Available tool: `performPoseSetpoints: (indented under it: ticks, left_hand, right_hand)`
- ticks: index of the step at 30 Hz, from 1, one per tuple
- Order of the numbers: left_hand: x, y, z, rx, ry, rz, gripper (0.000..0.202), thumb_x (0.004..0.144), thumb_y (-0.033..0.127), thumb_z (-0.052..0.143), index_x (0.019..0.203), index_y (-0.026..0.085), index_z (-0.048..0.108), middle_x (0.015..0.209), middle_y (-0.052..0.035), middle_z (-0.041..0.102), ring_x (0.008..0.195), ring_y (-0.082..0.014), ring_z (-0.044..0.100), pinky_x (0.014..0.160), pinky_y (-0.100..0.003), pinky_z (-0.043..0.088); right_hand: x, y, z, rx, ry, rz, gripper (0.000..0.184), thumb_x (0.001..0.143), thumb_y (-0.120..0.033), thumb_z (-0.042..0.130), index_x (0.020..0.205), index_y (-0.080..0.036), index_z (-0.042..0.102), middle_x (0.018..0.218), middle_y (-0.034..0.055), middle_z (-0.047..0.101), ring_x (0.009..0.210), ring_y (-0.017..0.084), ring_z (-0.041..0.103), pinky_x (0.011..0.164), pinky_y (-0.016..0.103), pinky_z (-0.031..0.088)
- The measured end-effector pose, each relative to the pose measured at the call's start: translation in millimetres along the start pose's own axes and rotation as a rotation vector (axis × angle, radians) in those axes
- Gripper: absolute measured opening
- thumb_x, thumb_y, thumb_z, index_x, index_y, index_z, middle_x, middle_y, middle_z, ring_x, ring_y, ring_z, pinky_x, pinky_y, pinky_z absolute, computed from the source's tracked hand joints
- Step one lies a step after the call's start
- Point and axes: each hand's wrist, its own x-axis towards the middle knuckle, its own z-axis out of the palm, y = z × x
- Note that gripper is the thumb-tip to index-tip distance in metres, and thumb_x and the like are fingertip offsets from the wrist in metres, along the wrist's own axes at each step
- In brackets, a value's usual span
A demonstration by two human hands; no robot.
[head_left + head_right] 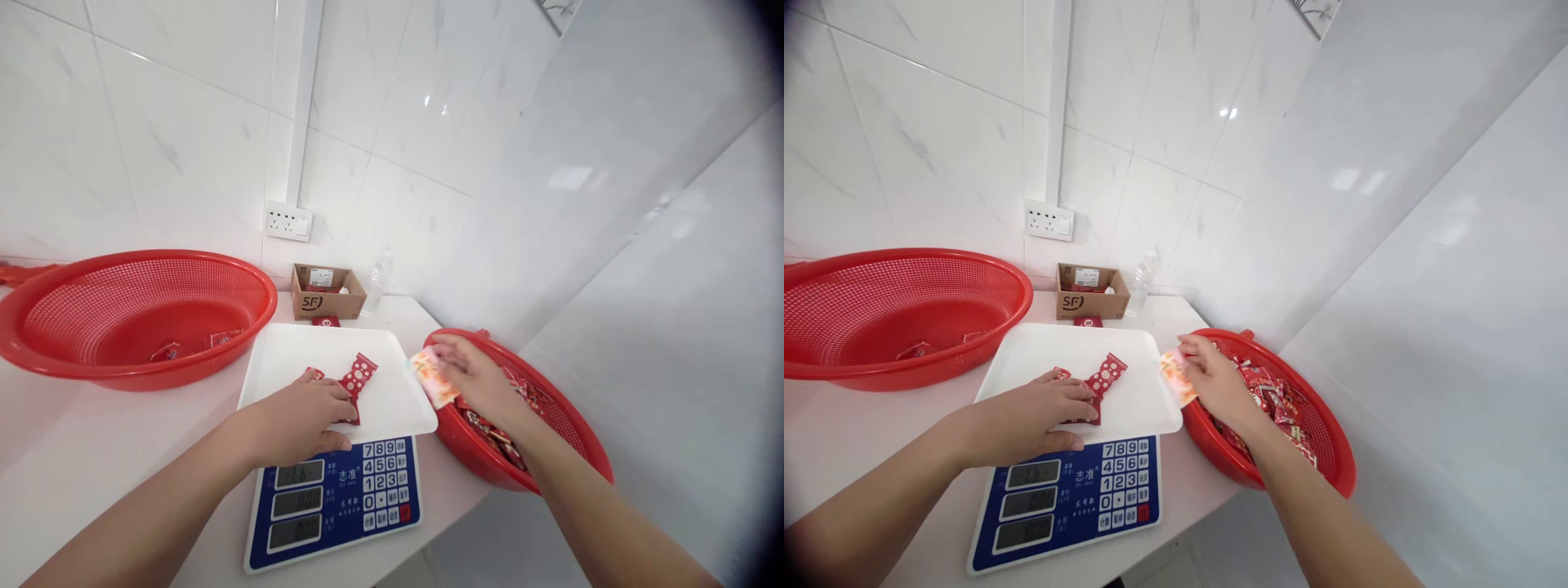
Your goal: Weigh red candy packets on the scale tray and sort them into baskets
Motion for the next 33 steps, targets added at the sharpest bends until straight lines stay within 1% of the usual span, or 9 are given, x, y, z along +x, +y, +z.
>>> performPoseSetpoints:
  ticks: [3,6,10,13,16,19,25,29,33]
  left_hand:
    - [-2,1,-4.1,0.048,-0.008,-0.016,0.024,0.088,0.034,0.049,0.106,0.027,0.064,0.111,-0.0039,0.064,0.106,-0.0239,0.055,0.096,-0.04,0.034]
    - [-1,3,-3.0,0.093,-0.007,-0.056,0.023,0.088,0.033,0.049,0.106,0.025,0.062,0.115,-0.0058,0.061,0.111,-0.0255,0.052,0.096,-0.041,0.035]
    - [7,6,10.1,0.132,0.09,-0.103,0.044,0.088,0.043,0.05,0.127,0.023,0.048,0.142,-0.0099,0.041,0.136,-0.0309,0.026,0.106,-0.049,0.024]
    - [16,11,25.6,0.114,0.073,-0.047,0.061,0.084,0.053,0.051,0.136,0.023,0.04,0.15,-0.0102,0.026,0.139,-0.0336,0.012,0.109,-0.055,0.014]
    - [23,17,42.0,0.112,0.081,0.031,0.066,0.082,0.054,0.053,0.138,0.023,0.037,0.149,-0.011,0.026,0.138,-0.0345,0.014,0.109,-0.057,0.013]
    - [26,18,53.8,0.148,0.109,0.054,0.063,0.081,0.053,0.055,0.135,0.023,0.042,0.147,-0.0128,0.033,0.137,-0.0359,0.02,0.108,-0.059,0.015]
    - [22,19,52.1,0.221,0.104,-0.013,0.056,0.084,0.049,0.054,0.131,0.02,0.047,0.144,-0.0163,0.036,0.133,-0.0372,0.029,0.105,-0.06,0.021]
    - [19,20,45.4,0.239,0.065,-0.04,0.056,0.083,0.048,0.055,0.131,0.021,0.046,0.144,-0.0154,0.037,0.133,-0.0364,0.029,0.105,-0.06,0.021]
    - [16,20,39.0,0.222,0.041,-0.041,0.055,0.083,0.044,0.058,0.132,0.022,0.045,0.146,-0.0144,0.035,0.134,-0.0353,0.029,0.105,-0.06,0.021]
  right_hand:
    - [-5,-10,15,-0.163,-0.085,-0.078,0.039,0.083,-0.022,0.047,0.121,-0.024,0.051,0.127,0.0061,0.055,0.114,0.021,0.053,0.095,0.039,0.044]
    - [-11,-6,11,-0.351,-0.095,-0.108,0.034,0.085,-0.023,0.045,0.119,-0.025,0.054,0.127,0.0057,0.055,0.116,0.024,0.051,0.097,0.041,0.04]
    - [-18,21,-14,-0.481,-0.13,0.139,0.034,0.084,-0.021,0.045,0.116,-0.025,0.055,0.116,0.0072,0.063,0.107,0.026,0.058,0.09,0.04,0.044]
    - [-27,47,-32,-0.465,-0.325,0.237,0.035,0.079,-0.02,0.049,0.111,-0.027,0.06,0.108,0.0041,0.068,0.101,0.027,0.062,0.086,0.039,0.047]
    - [-36,63,-41,-0.389,-0.476,0.289,0.037,0.074,-0.023,0.055,0.109,-0.029,0.064,0.107,0.0029,0.068,0.098,0.027,0.063,0.085,0.038,0.049]
    - [-42,67,-44,-0.356,-0.517,0.336,0.041,0.074,-0.027,0.056,0.114,-0.028,0.063,0.114,0.0031,0.066,0.103,0.029,0.061,0.088,0.039,0.048]
    - [-47,55,-54,-0.124,-0.665,0.309,0.038,0.081,-0.027,0.049,0.116,-0.029,0.062,0.121,0.0007,0.062,0.11,0.026,0.057,0.092,0.037,0.047]
    - [-48,53,-51,-0.096,-0.649,0.317,0.035,0.078,-0.02,0.048,0.107,-0.028,0.065,0.111,0.0003,0.066,0.101,0.025,0.062,0.085,0.034,0.05]
    - [-45,59,-44,-0.322,-0.428,0.269,0.032,0.07,-0.012,0.045,0.087,-0.027,0.067,0.094,-0.0006,0.071,0.089,0.024,0.064,0.08,0.036,0.049]
